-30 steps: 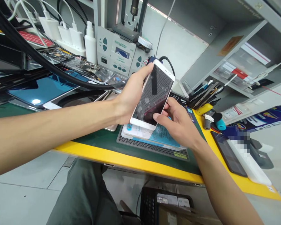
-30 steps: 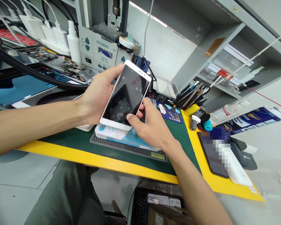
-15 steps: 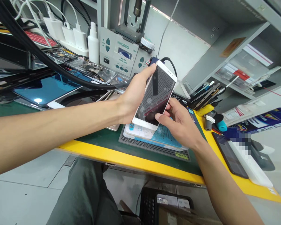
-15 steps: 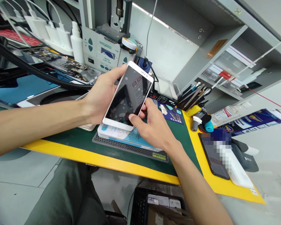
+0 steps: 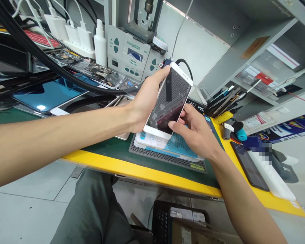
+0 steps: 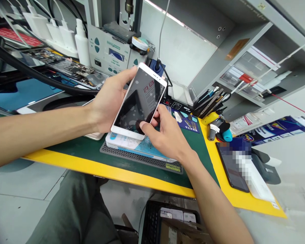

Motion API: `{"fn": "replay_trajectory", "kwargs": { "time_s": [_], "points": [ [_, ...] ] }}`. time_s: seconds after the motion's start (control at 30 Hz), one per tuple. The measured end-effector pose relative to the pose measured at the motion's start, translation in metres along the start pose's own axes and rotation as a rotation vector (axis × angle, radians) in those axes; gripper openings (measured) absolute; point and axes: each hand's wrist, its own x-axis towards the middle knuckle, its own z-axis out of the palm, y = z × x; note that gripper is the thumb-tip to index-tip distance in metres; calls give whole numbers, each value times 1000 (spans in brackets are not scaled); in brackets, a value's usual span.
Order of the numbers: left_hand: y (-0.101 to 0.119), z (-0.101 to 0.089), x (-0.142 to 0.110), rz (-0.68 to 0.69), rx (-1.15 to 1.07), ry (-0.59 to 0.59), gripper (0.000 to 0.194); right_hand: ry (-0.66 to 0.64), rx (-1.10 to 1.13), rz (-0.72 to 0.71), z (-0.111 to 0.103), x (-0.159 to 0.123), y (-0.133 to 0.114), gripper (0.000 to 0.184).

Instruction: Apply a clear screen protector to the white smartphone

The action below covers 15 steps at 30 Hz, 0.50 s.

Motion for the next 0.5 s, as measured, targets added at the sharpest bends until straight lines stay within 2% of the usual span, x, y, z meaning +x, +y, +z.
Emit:
{"fn": "replay_trajectory", "kwargs": {
  "time_s": [0.3, 0.5],
  "points": [
    [0, 0, 1, 32, 88, 14, 61, 36, -16, -20, 1, 1, -1, 28],
    [0, 2, 0, -4, 3, 32, 63, 26, 15, -3, 2, 0, -2, 31]
  ]
}}
